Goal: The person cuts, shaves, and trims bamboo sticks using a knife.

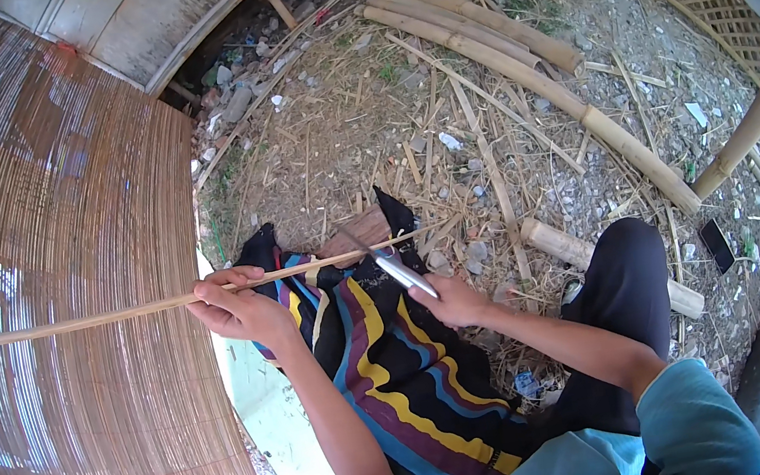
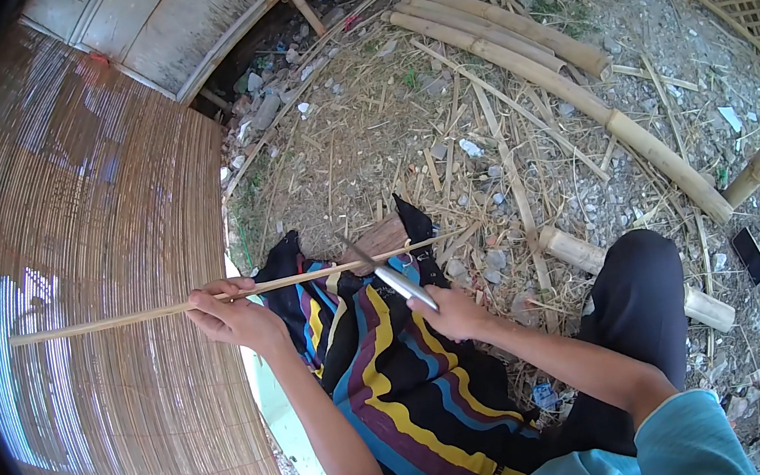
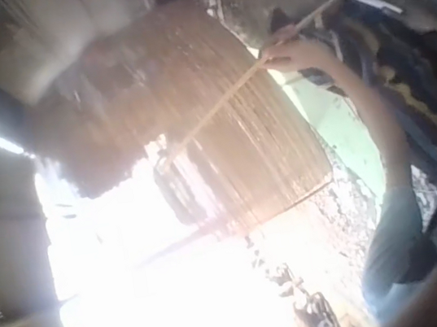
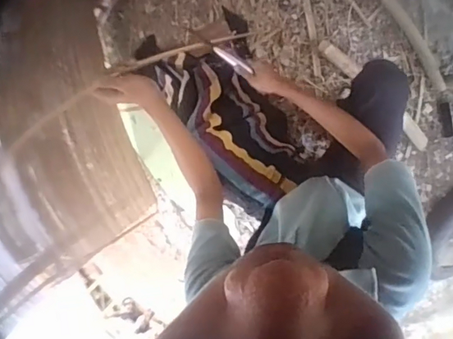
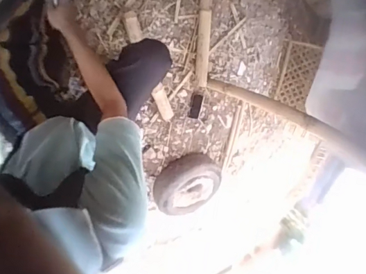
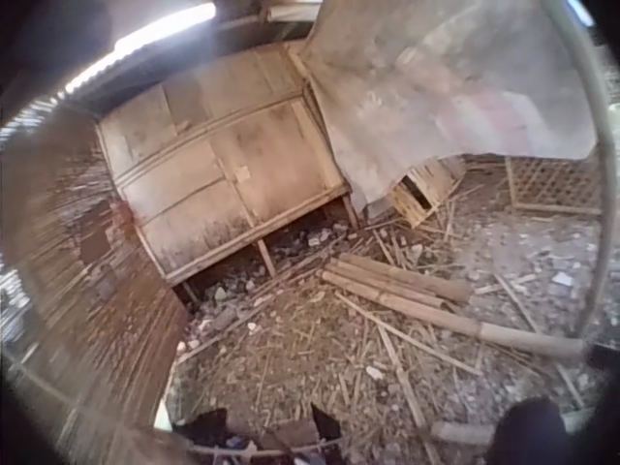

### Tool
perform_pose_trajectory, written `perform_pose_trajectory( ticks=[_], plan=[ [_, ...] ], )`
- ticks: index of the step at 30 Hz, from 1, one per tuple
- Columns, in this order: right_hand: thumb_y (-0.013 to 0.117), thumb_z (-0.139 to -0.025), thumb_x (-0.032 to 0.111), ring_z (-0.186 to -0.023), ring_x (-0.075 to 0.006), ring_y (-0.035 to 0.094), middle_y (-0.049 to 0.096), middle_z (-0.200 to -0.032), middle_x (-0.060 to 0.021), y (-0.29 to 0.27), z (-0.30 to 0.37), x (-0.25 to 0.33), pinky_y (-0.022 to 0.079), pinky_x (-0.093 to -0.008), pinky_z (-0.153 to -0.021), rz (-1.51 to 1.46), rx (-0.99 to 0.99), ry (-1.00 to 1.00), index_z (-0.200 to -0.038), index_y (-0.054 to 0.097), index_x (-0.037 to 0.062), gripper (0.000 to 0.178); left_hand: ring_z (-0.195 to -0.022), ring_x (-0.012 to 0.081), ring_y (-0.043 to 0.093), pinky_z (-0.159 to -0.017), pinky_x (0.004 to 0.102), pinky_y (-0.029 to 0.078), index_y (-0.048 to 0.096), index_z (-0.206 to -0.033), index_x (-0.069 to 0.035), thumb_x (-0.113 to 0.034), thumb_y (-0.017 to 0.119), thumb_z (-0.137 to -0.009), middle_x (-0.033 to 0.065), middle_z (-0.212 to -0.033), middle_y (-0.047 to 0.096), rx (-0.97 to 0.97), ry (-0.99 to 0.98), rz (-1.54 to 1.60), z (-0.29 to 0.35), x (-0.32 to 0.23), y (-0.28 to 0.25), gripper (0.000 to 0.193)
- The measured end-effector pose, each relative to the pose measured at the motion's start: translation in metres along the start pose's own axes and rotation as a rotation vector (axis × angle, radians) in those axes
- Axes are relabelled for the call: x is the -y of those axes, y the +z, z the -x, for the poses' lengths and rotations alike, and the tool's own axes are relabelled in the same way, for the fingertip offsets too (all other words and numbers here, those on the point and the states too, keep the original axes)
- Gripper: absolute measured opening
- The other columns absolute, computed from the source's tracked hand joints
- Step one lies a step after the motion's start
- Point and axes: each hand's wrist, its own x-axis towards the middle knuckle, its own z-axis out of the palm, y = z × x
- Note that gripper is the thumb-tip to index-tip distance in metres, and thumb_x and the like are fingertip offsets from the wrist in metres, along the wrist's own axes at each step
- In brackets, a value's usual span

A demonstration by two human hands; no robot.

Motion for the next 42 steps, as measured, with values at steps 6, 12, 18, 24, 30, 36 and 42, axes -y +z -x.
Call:
perform_pose_trajectory(
  ticks=[6, 12, 18, 24, 30, 36, 42],
  plan=[
    [0.041, -0.094, 0.044, -0.038, -0.0184, 0.053, 0.054, -0.053, -0.0086, 0.006, -0.009, -0.051, 0.043, -0.0324, -0.036, -0.185, -0.104, 0.101, -0.098, 0.051, -0.0004, 0.045, -0.047, 0.0133, 0.046, -0.045, 0.0252, 0.043, 0.035, -0.079, -0.006, -0.031, 0.037, -0.098, 0.0045, -0.059, 0.042, -0.043, -0.007, -0.017, -0.003, 0.0, 0.001, 0.031],
    [0.043, -0.093, 0.042, -0.045, -0.0233, 0.058, 0.056, -0.058, -0.0155, 0.01, -0.008, -0.032, 0.046, -0.0369, -0.042, 0.102, -0.128, -0.13, -0.096, 0.051, -0.0026, 0.045, -0.047, 0.0142, 0.046, -0.047, 0.0265, 0.041, 0.036, -0.076, -0.008, -0.037, 0.039, -0.097, 0.0037, -0.058, 0.041, 0.024, 0.007, -0.039, 0.0, -0.001, 0.004, 0.036],
    [0.042, -0.092, 0.044, -0.045, -0.0238, 0.06, 0.056, -0.052, -0.0127, -0.012, -0.02, -0.084, 0.047, -0.0362, -0.04, 0.062, -0.181, 0.329, -0.084, 0.053, -0.0054, 0.051, -0.046, 0.0141, 0.048, -0.045, 0.026, 0.045, 0.034, -0.079, -0.006, -0.03, 0.036, -0.098, 0.0048, -0.057, 0.044, -0.032, 0.028, -0.048, 0.001, -0.002, 0.002, 0.031],
    [0.043, -0.092, 0.045, -0.043, -0.0221, 0.058, 0.055, -0.055, -0.0114, 0.006, -0.004, -0.053, 0.048, -0.0356, -0.043, -0.023, -0.155, 0.095, -0.09, 0.053, -0.0059, 0.051, -0.046, 0.015, 0.052, -0.046, 0.0267, 0.047, 0.035, -0.08, -0.006, -0.029, 0.037, -0.098, 0.0054, -0.056, 0.047, 0.009, 0.034, -0.099, 0.003, -0.003, 0.004, 0.029],
    [0.041, -0.092, 0.046, -0.048, -0.0263, 0.06, 0.059, -0.059, -0.0136, -0.016, -0.034, -0.13, 0.049, -0.0398, -0.051, 0.0, -0.075, 0.453, -0.085, 0.059, -0.0017, 0.051, -0.046, 0.015, 0.051, -0.045, 0.0266, 0.047, 0.034, -0.081, -0.006, -0.03, 0.038, -0.098, 0.0053, -0.055, 0.046, 0.031, 0.058, -0.057, 0.0, -0.005, 0.007, 0.029],
    [0.037, -0.092, 0.048, -0.053, -0.0287, 0.062, 0.06, -0.059, -0.0165, 0.009, -0.017, -0.191, 0.05, -0.0393, -0.055, 0.414, -0.043, 0.347, -0.086, 0.06, -0.0082, 0.061, -0.046, 0.0158, 0.051, -0.043, 0.0277, 0.046, 0.033, -0.081, -0.006, -0.032, 0.039, -0.097, 0.006, -0.056, 0.046, 0.066, 0.063, -0.051, 0.007, -0.003, 0.009, 0.031],
    [0.042, -0.091, 0.047, -0.061, -0.0281, 0.063, 0.059, -0.06, -0.0157, 0.022, 0.006, -0.147, 0.05, -0.0382, -0.059, -0.039, -0.122, 0.615, -0.086, 0.058, -0.003, 0.053, -0.053, 0.0165, 0.053, -0.057, 0.0321, 0.047, 0.036, -0.081, -0.008, -0.036, 0.041, -0.096, 0.0048, -0.061, 0.047, -0.003, -0.04, -0.063, -0.011, 0.002, -0.009, 0.033]
  ],
)
